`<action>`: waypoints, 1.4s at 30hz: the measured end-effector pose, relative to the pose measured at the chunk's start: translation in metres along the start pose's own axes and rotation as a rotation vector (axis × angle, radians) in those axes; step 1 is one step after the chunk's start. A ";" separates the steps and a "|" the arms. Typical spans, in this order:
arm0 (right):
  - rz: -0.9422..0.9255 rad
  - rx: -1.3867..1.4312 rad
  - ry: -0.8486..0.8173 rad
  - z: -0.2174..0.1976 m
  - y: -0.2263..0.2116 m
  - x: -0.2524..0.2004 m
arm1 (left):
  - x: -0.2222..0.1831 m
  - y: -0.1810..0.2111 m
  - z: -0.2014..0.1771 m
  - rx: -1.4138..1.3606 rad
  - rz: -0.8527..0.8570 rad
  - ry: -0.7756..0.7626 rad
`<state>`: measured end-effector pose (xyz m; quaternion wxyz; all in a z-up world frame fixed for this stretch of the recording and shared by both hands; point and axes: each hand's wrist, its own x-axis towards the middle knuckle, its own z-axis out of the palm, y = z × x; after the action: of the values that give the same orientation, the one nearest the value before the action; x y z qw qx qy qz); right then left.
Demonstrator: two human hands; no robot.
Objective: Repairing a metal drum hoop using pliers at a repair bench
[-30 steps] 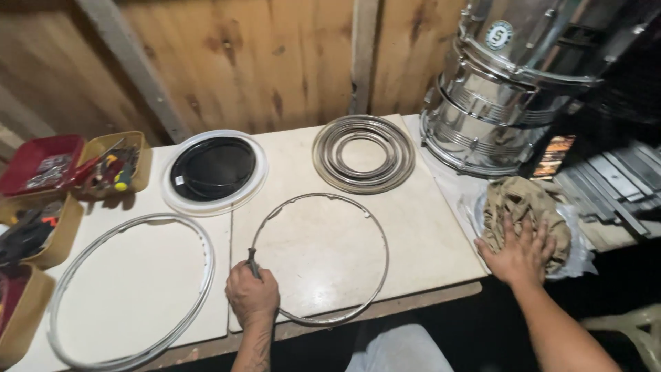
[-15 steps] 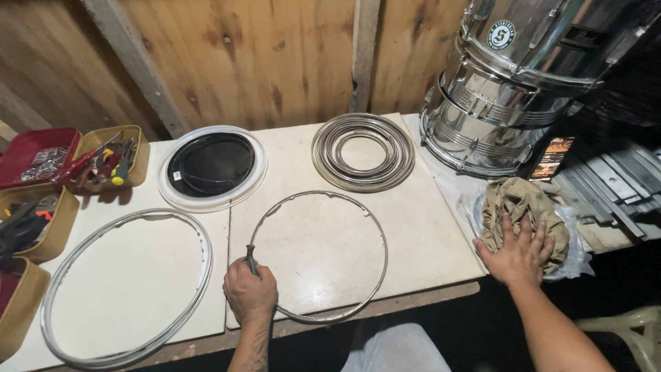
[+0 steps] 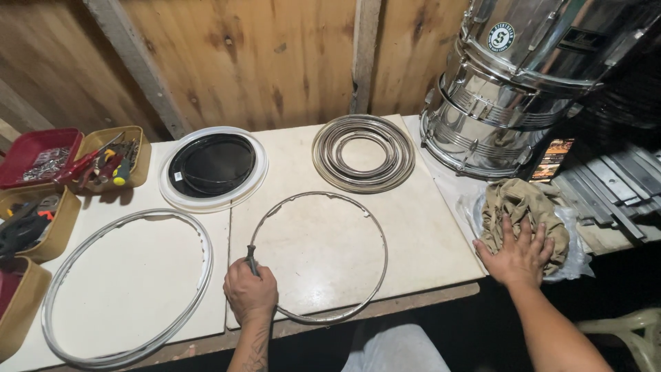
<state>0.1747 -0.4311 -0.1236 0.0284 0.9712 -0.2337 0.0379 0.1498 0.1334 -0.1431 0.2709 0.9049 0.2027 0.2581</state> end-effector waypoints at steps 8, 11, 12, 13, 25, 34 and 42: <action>0.003 -0.026 -0.016 -0.003 0.001 -0.001 | 0.003 0.016 -0.017 0.027 -0.031 -0.067; 0.006 -0.008 -0.002 -0.003 -0.001 -0.001 | 0.004 0.019 -0.022 0.029 -0.087 -0.160; 0.010 0.013 0.029 -0.001 -0.001 -0.001 | 0.004 0.015 -0.018 0.020 -0.050 -0.112; 0.002 0.014 0.029 0.001 0.000 0.000 | 0.002 0.010 -0.012 0.023 -0.056 -0.107; -0.096 -0.012 -0.012 0.017 0.009 0.012 | -0.001 -0.002 0.004 -0.030 0.029 0.063; -0.093 -0.009 -0.045 0.009 0.004 0.011 | -0.001 -0.004 0.006 -0.033 0.011 0.054; 0.029 0.486 0.074 -0.100 -0.063 -0.064 | 0.001 -0.011 0.013 -0.046 0.039 0.106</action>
<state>0.1406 -0.3389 -0.0324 -0.1981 0.9439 -0.2305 0.1291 0.1554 0.1374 -0.1586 0.2754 0.8873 0.1931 0.3154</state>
